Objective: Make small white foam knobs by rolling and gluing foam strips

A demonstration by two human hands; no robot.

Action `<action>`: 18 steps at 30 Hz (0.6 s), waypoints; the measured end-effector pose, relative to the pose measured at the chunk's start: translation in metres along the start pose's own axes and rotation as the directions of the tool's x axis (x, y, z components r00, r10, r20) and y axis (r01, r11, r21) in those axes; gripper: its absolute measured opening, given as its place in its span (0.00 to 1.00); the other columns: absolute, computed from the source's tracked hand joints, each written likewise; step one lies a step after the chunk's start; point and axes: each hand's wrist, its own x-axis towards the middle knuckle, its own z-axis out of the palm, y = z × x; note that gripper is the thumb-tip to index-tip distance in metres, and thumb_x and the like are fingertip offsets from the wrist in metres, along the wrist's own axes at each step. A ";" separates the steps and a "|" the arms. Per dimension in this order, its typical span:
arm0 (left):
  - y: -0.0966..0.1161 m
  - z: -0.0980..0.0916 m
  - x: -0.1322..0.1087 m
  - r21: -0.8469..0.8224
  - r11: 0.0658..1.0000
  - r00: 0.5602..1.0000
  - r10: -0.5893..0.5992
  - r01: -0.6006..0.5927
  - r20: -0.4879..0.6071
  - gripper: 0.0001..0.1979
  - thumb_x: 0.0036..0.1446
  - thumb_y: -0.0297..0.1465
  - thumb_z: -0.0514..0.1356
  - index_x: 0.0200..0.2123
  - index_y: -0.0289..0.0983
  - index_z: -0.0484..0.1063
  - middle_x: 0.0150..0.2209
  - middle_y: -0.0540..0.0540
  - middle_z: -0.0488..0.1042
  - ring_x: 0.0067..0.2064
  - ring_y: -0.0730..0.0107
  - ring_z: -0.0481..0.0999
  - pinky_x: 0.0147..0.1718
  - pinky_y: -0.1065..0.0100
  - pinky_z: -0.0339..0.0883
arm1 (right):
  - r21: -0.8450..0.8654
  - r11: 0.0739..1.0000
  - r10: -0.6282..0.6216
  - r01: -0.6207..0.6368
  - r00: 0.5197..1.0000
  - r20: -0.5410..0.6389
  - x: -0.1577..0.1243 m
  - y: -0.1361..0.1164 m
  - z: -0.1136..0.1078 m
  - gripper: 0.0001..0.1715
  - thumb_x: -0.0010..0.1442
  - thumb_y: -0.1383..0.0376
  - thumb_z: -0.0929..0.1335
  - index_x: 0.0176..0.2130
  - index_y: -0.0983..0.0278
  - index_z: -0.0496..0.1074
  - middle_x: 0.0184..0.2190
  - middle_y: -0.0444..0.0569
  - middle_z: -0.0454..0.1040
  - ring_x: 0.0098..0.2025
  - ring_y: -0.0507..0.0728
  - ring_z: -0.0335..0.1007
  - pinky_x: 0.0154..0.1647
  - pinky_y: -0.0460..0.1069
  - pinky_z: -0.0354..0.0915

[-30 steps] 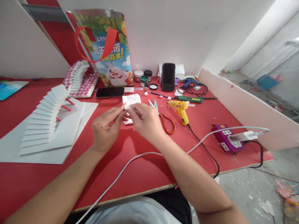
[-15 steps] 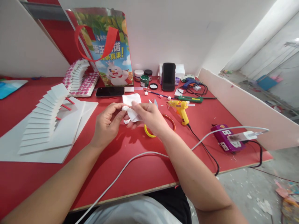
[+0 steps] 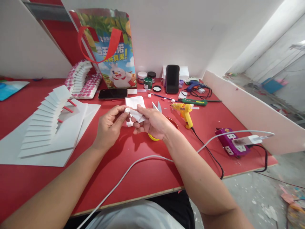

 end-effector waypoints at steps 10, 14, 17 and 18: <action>-0.003 0.000 0.000 -0.033 0.999 0.999 -0.025 0.024 -0.024 0.11 0.63 0.38 0.60 0.41 0.37 0.76 0.34 0.46 0.77 0.35 0.68 0.76 0.38 0.68 0.72 | -0.125 0.984 -0.124 0.125 0.992 0.012 0.000 0.005 0.001 0.14 0.56 0.58 0.74 0.31 0.67 0.73 0.27 0.41 0.64 0.24 0.47 0.58 0.26 0.47 0.73; -0.004 0.000 0.000 -0.022 0.999 0.999 -0.036 0.035 -0.032 0.11 0.62 0.38 0.61 0.41 0.37 0.76 0.35 0.47 0.77 0.35 0.69 0.76 0.38 0.69 0.72 | -0.377 0.888 -0.278 0.265 0.960 0.019 -0.001 0.008 0.003 0.15 0.57 0.55 0.73 0.30 0.66 0.75 0.21 0.38 0.59 0.22 0.47 0.55 0.26 0.47 0.70; -0.004 0.002 -0.001 -0.021 0.999 0.998 -0.042 0.041 -0.051 0.11 0.63 0.38 0.61 0.42 0.38 0.76 0.35 0.47 0.78 0.34 0.70 0.76 0.37 0.69 0.72 | -0.682 0.661 -0.458 0.313 0.888 -0.036 -0.002 0.011 0.005 0.16 0.62 0.56 0.70 0.33 0.66 0.78 0.18 0.38 0.62 0.19 0.47 0.59 0.24 0.45 0.64; -0.004 0.003 -0.002 -0.017 0.999 0.998 -0.039 0.038 -0.058 0.11 0.63 0.38 0.60 0.43 0.38 0.76 0.35 0.47 0.78 0.34 0.70 0.76 0.37 0.69 0.72 | -0.764 0.569 -0.527 0.303 0.848 -0.055 -0.002 0.013 0.006 0.16 0.62 0.56 0.69 0.33 0.66 0.78 0.18 0.39 0.63 0.19 0.47 0.61 0.23 0.45 0.61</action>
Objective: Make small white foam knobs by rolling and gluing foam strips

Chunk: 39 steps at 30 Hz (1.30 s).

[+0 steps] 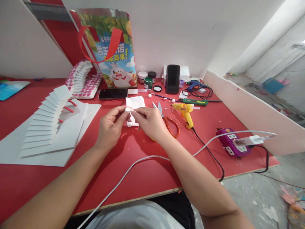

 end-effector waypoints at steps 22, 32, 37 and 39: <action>-0.004 -0.002 -0.002 -0.059 0.998 0.997 0.018 -0.014 0.068 0.13 0.62 0.38 0.62 0.45 0.38 0.81 0.33 0.48 0.78 0.30 0.72 0.78 0.32 0.68 0.77 | -0.120 0.970 -0.197 0.212 0.972 0.125 0.001 -0.001 -0.016 0.15 0.66 0.61 0.66 0.31 0.66 0.76 0.20 0.40 0.70 0.19 0.48 0.66 0.26 0.44 0.62; 0.002 0.001 -0.003 0.093 0.990 0.993 0.102 -0.107 0.064 0.10 0.66 0.35 0.57 0.43 0.37 0.76 0.38 0.46 0.77 0.33 0.72 0.76 0.36 0.71 0.72 | -0.272 0.950 -0.158 0.153 0.987 0.005 -0.002 -0.001 -0.007 0.17 0.67 0.58 0.66 0.31 0.65 0.76 0.21 0.42 0.73 0.20 0.48 0.65 0.29 0.45 0.60; 0.001 0.007 -0.006 0.038 0.999 0.999 0.000 0.001 -0.032 0.10 0.64 0.36 0.60 0.42 0.37 0.76 0.34 0.47 0.79 0.35 0.69 0.78 0.38 0.69 0.73 | -0.568 0.773 -0.366 0.283 0.930 -0.036 -0.006 0.004 0.002 0.15 0.67 0.62 0.65 0.31 0.65 0.74 0.23 0.45 0.73 0.24 0.50 0.63 0.30 0.46 0.55; 0.000 0.008 -0.007 0.044 0.999 0.997 0.014 -0.010 -0.081 0.10 0.63 0.36 0.61 0.42 0.37 0.77 0.35 0.47 0.80 0.36 0.68 0.78 0.38 0.69 0.73 | -0.628 0.717 -0.402 0.303 0.916 -0.016 -0.008 0.005 0.006 0.15 0.67 0.63 0.63 0.31 0.65 0.73 0.24 0.47 0.74 0.25 0.51 0.64 0.29 0.47 0.54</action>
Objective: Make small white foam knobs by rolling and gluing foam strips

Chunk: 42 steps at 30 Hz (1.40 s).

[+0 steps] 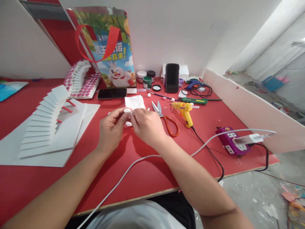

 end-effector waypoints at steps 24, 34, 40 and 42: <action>-0.006 -0.013 0.011 -0.039 0.999 0.981 0.031 -0.024 0.193 0.14 0.62 0.37 0.62 0.48 0.40 0.80 0.38 0.47 0.81 0.38 0.69 0.79 0.43 0.67 0.73 | 0.416 0.890 0.100 -0.187 0.970 0.222 0.008 0.007 -0.019 0.16 0.68 0.60 0.66 0.31 0.66 0.74 0.19 0.41 0.70 0.20 0.48 0.64 0.29 0.45 0.62; -0.008 -0.005 0.008 -0.177 0.978 0.988 -0.089 0.111 0.126 0.11 0.58 0.38 0.66 0.41 0.39 0.80 0.34 0.48 0.80 0.38 0.68 0.78 0.45 0.65 0.70 | 0.410 0.869 0.225 -0.276 0.960 0.168 0.006 0.001 -0.014 0.16 0.64 0.57 0.69 0.31 0.65 0.76 0.20 0.43 0.74 0.19 0.47 0.65 0.25 0.44 0.61; -0.009 -0.007 0.012 -0.186 0.975 0.986 -0.100 0.124 0.135 0.13 0.59 0.39 0.65 0.43 0.39 0.79 0.36 0.47 0.80 0.38 0.67 0.77 0.42 0.66 0.71 | 0.733 0.334 0.396 -0.593 0.793 0.462 0.016 0.006 -0.020 0.29 0.61 0.42 0.67 0.36 0.66 0.72 0.27 0.53 0.80 0.18 0.53 0.72 0.17 0.46 0.67; -0.008 -0.009 0.013 -0.123 0.989 0.987 -0.068 0.087 0.148 0.14 0.60 0.40 0.63 0.44 0.38 0.78 0.39 0.45 0.81 0.40 0.65 0.78 0.43 0.65 0.71 | 0.728 0.185 0.376 -0.660 0.732 0.567 0.018 0.009 -0.020 0.27 0.63 0.45 0.67 0.41 0.66 0.72 0.28 0.53 0.81 0.19 0.53 0.73 0.16 0.46 0.68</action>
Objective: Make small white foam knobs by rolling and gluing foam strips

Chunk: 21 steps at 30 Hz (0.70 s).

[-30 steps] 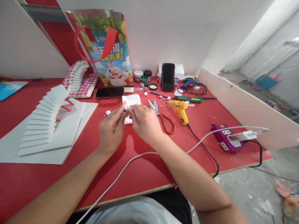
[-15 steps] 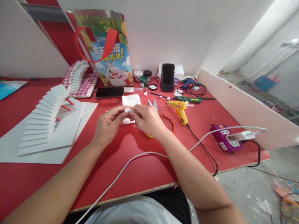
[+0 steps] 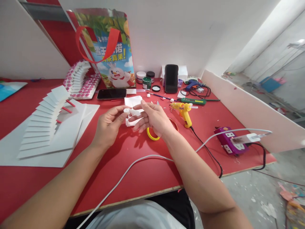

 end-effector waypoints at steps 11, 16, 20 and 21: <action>0.006 -0.002 -0.001 0.194 0.972 0.991 0.122 -0.132 0.059 0.12 0.64 0.38 0.60 0.44 0.38 0.78 0.42 0.46 0.81 0.42 0.65 0.78 0.46 0.66 0.70 | 0.107 0.994 0.014 -0.018 0.999 0.042 0.000 0.001 -0.001 0.18 0.50 0.57 0.78 0.27 0.70 0.76 0.24 0.45 0.73 0.19 0.43 0.57 0.13 0.40 0.53; 0.007 -0.001 -0.002 0.142 0.985 0.995 0.091 -0.096 0.037 0.12 0.63 0.38 0.61 0.43 0.38 0.79 0.40 0.46 0.81 0.41 0.65 0.79 0.45 0.66 0.71 | 0.062 0.998 0.018 -0.020 0.999 0.040 -0.001 0.001 -0.002 0.18 0.47 0.57 0.79 0.30 0.70 0.78 0.25 0.46 0.75 0.20 0.44 0.57 0.14 0.41 0.53; 0.006 0.000 -0.002 0.100 0.994 0.999 0.049 -0.051 0.024 0.12 0.61 0.39 0.63 0.43 0.38 0.79 0.40 0.45 0.82 0.42 0.65 0.79 0.45 0.66 0.71 | -0.005 0.999 -0.039 0.040 0.999 0.002 0.001 0.005 -0.004 0.18 0.47 0.56 0.78 0.31 0.69 0.79 0.27 0.48 0.78 0.19 0.44 0.61 0.13 0.41 0.55; 0.005 0.000 -0.002 0.081 0.996 0.999 0.037 -0.039 0.023 0.13 0.61 0.39 0.63 0.43 0.38 0.79 0.39 0.45 0.82 0.41 0.65 0.79 0.45 0.66 0.71 | -0.032 0.998 -0.062 0.061 0.998 -0.013 0.002 0.005 -0.004 0.18 0.48 0.56 0.78 0.31 0.69 0.79 0.27 0.49 0.79 0.18 0.45 0.61 0.13 0.42 0.55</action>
